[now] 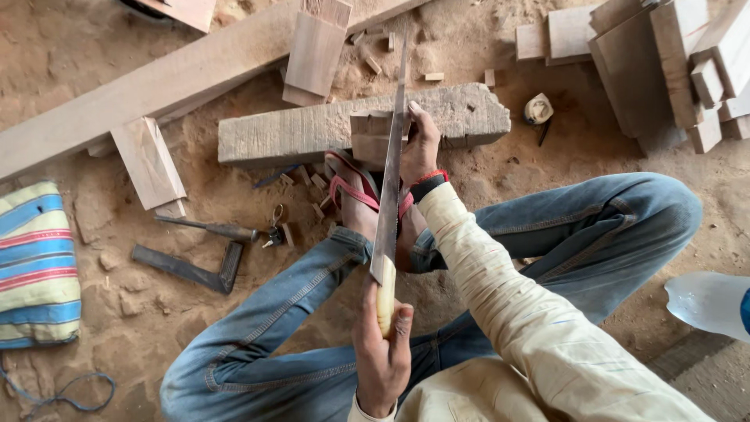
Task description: The person sits on the ground and uses a hand saw to cut small pieces of wood. They hold the wood with their left hand and saw with their right hand, repeatedly cutting and stacking the pieces.
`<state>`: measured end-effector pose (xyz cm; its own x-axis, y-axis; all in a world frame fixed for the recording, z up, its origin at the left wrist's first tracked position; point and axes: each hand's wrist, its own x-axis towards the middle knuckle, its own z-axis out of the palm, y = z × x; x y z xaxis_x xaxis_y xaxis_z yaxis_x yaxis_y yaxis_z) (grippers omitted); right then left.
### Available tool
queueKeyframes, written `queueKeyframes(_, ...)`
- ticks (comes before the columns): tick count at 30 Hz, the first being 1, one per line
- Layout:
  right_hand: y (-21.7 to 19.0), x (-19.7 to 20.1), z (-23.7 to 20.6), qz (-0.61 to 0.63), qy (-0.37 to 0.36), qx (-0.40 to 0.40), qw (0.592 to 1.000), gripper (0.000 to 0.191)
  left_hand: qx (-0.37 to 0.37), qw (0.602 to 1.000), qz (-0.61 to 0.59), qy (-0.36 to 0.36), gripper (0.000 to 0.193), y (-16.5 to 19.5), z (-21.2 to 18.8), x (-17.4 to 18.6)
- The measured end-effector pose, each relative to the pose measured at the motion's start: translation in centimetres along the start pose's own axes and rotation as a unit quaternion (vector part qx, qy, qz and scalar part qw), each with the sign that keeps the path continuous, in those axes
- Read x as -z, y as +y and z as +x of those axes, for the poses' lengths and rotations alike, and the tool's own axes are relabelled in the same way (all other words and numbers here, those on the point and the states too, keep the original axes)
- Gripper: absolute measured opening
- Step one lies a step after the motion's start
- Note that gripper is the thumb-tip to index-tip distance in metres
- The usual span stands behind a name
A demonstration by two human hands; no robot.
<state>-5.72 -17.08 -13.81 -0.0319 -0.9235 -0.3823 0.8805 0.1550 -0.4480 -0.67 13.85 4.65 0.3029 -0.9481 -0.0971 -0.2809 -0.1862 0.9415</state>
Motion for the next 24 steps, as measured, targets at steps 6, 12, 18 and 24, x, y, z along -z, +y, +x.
queueKeyframes(6, 0.3, 0.9, 0.3, -0.083, -0.039, 0.086, 0.992, 0.012, -0.035, 0.999, 0.034, -0.010, 0.054, 1.6, 0.2, -0.1)
queueKeyframes(12, 0.0, 0.7, -0.1, -0.079, -0.020, 0.054, 0.995, 0.010, -0.066, 0.998, 0.012, 0.005, 0.052, 2.2, 2.0, -1.3)
queueKeyframes(18, -0.1, 0.3, -0.3, -0.061, -0.032, 0.070, 0.995, 0.011, -0.161, 0.986, 0.009, 0.036, 0.047, 2.1, 11.7, -4.5)
queueKeyframes(24, 0.7, 0.5, -0.1, -0.085, 0.006, 0.120, 0.989, 0.018, -0.163, 0.982, 0.088, 0.046, 0.042, 2.5, 4.9, -2.1)
